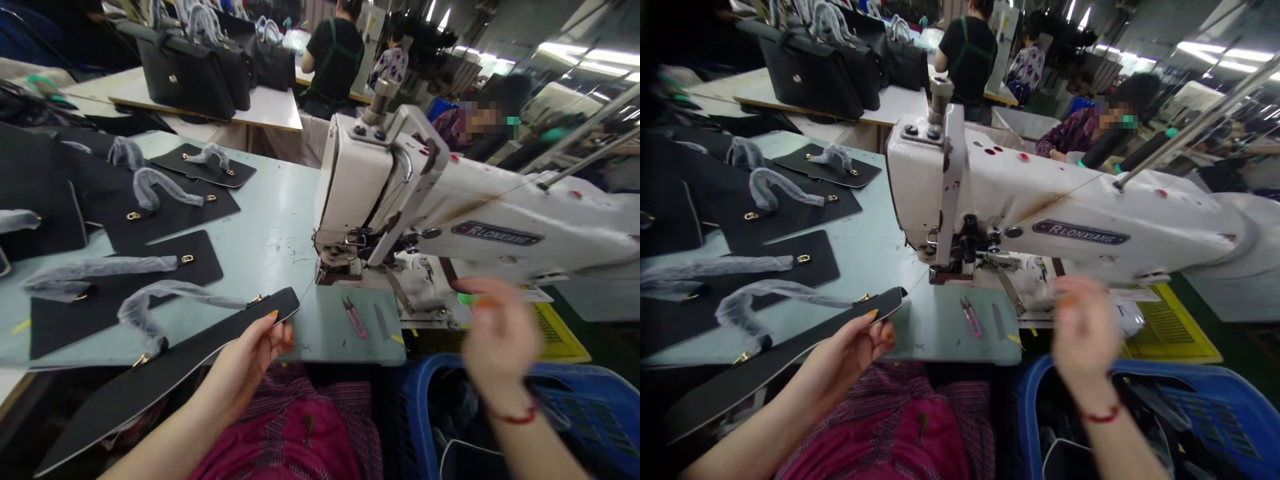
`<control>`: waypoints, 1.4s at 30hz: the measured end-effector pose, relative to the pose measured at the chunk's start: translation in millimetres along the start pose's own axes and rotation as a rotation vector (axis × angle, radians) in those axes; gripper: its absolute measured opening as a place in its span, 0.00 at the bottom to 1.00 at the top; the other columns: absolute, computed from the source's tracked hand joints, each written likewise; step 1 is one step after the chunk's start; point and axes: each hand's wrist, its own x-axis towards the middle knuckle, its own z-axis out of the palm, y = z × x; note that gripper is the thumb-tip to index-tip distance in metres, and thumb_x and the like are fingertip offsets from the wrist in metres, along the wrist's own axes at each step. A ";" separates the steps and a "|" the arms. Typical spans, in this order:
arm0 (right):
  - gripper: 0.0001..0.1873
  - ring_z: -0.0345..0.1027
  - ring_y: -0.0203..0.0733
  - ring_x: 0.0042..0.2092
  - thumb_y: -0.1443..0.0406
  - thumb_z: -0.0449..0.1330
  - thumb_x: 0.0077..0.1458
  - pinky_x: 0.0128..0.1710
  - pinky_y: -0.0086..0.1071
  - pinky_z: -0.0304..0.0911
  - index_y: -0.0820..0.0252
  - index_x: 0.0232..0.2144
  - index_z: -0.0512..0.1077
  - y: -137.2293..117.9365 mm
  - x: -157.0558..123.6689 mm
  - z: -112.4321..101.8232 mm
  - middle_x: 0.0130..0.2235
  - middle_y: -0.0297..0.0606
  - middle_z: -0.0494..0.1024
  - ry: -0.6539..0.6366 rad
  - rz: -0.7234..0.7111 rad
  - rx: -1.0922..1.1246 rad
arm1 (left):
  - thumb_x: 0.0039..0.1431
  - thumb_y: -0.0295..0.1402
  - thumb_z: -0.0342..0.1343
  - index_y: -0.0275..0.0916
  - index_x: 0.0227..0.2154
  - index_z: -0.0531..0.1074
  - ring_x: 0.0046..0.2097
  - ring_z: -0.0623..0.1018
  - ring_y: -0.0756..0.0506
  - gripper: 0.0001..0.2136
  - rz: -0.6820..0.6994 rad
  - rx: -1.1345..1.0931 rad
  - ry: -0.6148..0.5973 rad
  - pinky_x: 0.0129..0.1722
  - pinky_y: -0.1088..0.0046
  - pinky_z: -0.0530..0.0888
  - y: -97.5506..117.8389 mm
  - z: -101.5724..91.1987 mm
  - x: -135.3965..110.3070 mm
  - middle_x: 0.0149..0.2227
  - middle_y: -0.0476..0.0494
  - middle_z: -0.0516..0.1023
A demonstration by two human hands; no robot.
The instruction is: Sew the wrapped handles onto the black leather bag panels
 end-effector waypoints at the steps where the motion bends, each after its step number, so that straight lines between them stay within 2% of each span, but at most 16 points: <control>1: 0.12 0.75 0.43 0.43 0.60 0.56 0.62 0.43 0.40 0.67 0.51 0.41 0.79 -3.3 -19.9 20.2 0.41 0.44 0.80 -0.340 -0.090 0.124 | 0.54 0.38 0.59 0.38 0.18 0.69 0.29 0.71 0.49 0.14 -0.062 -0.059 -0.055 0.35 0.73 0.75 4.9 4.0 -1.2 0.25 0.46 0.71; 2: 0.13 0.74 0.45 0.47 0.64 0.57 0.61 0.48 0.41 0.67 0.51 0.46 0.77 -8.1 -40.4 44.6 0.45 0.44 0.80 -0.600 -0.065 0.230 | 0.55 0.36 0.58 0.38 0.18 0.68 0.27 0.70 0.50 0.13 -0.126 -0.106 -0.086 0.32 0.74 0.74 10.2 7.4 -2.0 0.24 0.47 0.69; 3: 0.18 0.71 0.46 0.53 0.65 0.57 0.61 0.54 0.43 0.64 0.53 0.52 0.73 -14.0 -59.2 71.3 0.51 0.44 0.77 -0.756 -0.003 0.309 | 0.54 0.35 0.58 0.38 0.18 0.67 0.26 0.69 0.51 0.13 -0.185 -0.142 -0.093 0.29 0.74 0.74 15.5 10.4 -2.4 0.24 0.47 0.68; 6: 0.28 0.63 0.48 0.60 0.64 0.62 0.55 0.59 0.41 0.60 0.56 0.58 0.66 -32.7 -89.4 144.6 0.59 0.44 0.69 -0.624 0.199 0.474 | 0.52 0.32 0.59 0.37 0.18 0.67 0.25 0.68 0.51 0.10 -0.294 -0.159 -0.075 0.25 0.76 0.73 30.0 15.6 -2.3 0.24 0.48 0.66; 9: 0.10 0.72 0.40 0.41 0.61 0.60 0.58 0.42 0.30 0.67 0.58 0.40 0.76 -44.1 -87.2 177.4 0.39 0.35 0.79 -0.672 0.342 0.644 | 0.53 0.36 0.58 0.37 0.18 0.69 0.24 0.67 0.51 0.12 -0.225 -0.005 -0.104 0.21 0.77 0.69 45.1 11.3 -3.5 0.24 0.46 0.67; 10: 0.09 0.70 0.38 0.35 0.60 0.59 0.59 0.36 0.28 0.65 0.59 0.35 0.76 -46.3 -85.5 178.1 0.32 0.32 0.77 -0.695 0.369 0.671 | 0.55 0.39 0.58 0.38 0.19 0.70 0.23 0.66 0.51 0.13 -0.135 0.101 -0.110 0.20 0.78 0.67 51.6 7.5 -4.7 0.24 0.46 0.68; 12: 0.12 0.65 0.35 0.30 0.59 0.58 0.59 0.30 0.25 0.60 0.60 0.29 0.74 -50.0 -85.7 169.0 0.26 0.30 0.72 -0.709 0.409 0.678 | 0.56 0.42 0.57 0.40 0.24 0.73 0.23 0.67 0.51 0.12 0.185 0.395 -0.056 0.21 0.77 0.67 66.7 -1.3 -6.6 0.26 0.46 0.71; 14: 0.12 0.64 0.35 0.30 0.59 0.58 0.59 0.29 0.25 0.58 0.61 0.29 0.74 -53.7 -88.5 152.7 0.26 0.30 0.71 -0.705 0.459 0.679 | 0.54 0.40 0.61 0.45 0.35 0.76 0.32 0.74 0.48 0.08 0.560 0.750 0.045 0.31 0.76 0.72 81.9 -8.6 -5.0 0.35 0.47 0.77; 15: 0.12 0.64 0.35 0.30 0.60 0.58 0.59 0.29 0.25 0.58 0.61 0.29 0.74 -55.6 -89.3 144.0 0.27 0.30 0.72 -0.711 0.483 0.681 | 0.52 0.39 0.64 0.47 0.41 0.76 0.39 0.76 0.46 0.13 0.681 0.903 0.064 0.39 0.75 0.73 88.0 -10.9 -1.9 0.41 0.47 0.78; 16: 0.12 0.65 0.36 0.31 0.60 0.58 0.59 0.29 0.25 0.58 0.61 0.30 0.75 -57.3 -88.9 135.9 0.28 0.31 0.72 -0.722 0.502 0.679 | 0.48 0.39 0.66 0.48 0.45 0.75 0.46 0.76 0.44 0.19 0.717 1.023 0.044 0.46 0.74 0.72 92.2 -12.2 2.8 0.45 0.46 0.78; 18: 0.11 0.66 0.37 0.32 0.60 0.58 0.59 0.30 0.25 0.58 0.61 0.31 0.75 -59.8 -84.5 122.5 0.29 0.31 0.75 -0.750 0.511 0.660 | 0.44 0.40 0.69 0.46 0.49 0.74 0.50 0.75 0.39 0.26 0.514 1.125 -0.101 0.50 0.69 0.71 93.8 -12.8 15.5 0.48 0.43 0.78; 20: 0.10 0.68 0.38 0.33 0.61 0.59 0.58 0.31 0.25 0.58 0.61 0.31 0.76 -60.7 -76.9 113.3 0.30 0.32 0.76 -0.783 0.491 0.622 | 0.46 0.43 0.67 0.43 0.47 0.76 0.44 0.79 0.38 0.24 0.145 1.049 -0.238 0.43 0.68 0.75 87.0 -11.7 28.3 0.43 0.40 0.81; 22: 0.08 0.69 0.39 0.34 0.62 0.60 0.58 0.31 0.26 0.59 0.61 0.31 0.75 -59.6 -69.1 106.8 0.31 0.32 0.77 -0.814 0.492 0.602 | 0.50 0.45 0.64 0.42 0.46 0.76 0.37 0.80 0.40 0.21 -0.126 0.882 -0.272 0.35 0.69 0.76 75.4 -9.6 36.5 0.37 0.40 0.82; 23: 0.07 0.70 0.39 0.34 0.62 0.61 0.57 0.30 0.26 0.60 0.61 0.32 0.75 -58.4 -65.7 103.8 0.32 0.33 0.78 -0.823 0.514 0.601 | 0.51 0.45 0.64 0.43 0.47 0.76 0.35 0.80 0.41 0.21 -0.189 0.789 -0.263 0.33 0.70 0.76 69.3 -8.3 38.4 0.36 0.41 0.82; 32: 0.13 0.76 0.42 0.42 0.64 0.57 0.60 0.38 0.29 0.68 0.62 0.46 0.76 -56.6 -48.3 75.1 0.43 0.40 0.81 -0.852 0.673 0.651 | 0.54 0.34 0.63 0.44 0.52 0.72 0.38 0.82 0.44 0.21 -0.216 0.353 -0.190 0.38 0.72 0.78 43.2 5.1 27.4 0.42 0.42 0.82; 42: 0.14 0.77 0.42 0.41 0.66 0.56 0.61 0.38 0.31 0.69 0.60 0.47 0.77 -60.6 -33.6 77.1 0.41 0.39 0.82 -0.827 0.590 0.468 | 0.55 0.31 0.62 0.43 0.47 0.74 0.35 0.82 0.45 0.15 -0.178 0.231 -0.160 0.35 0.73 0.79 41.3 11.0 26.9 0.37 0.43 0.82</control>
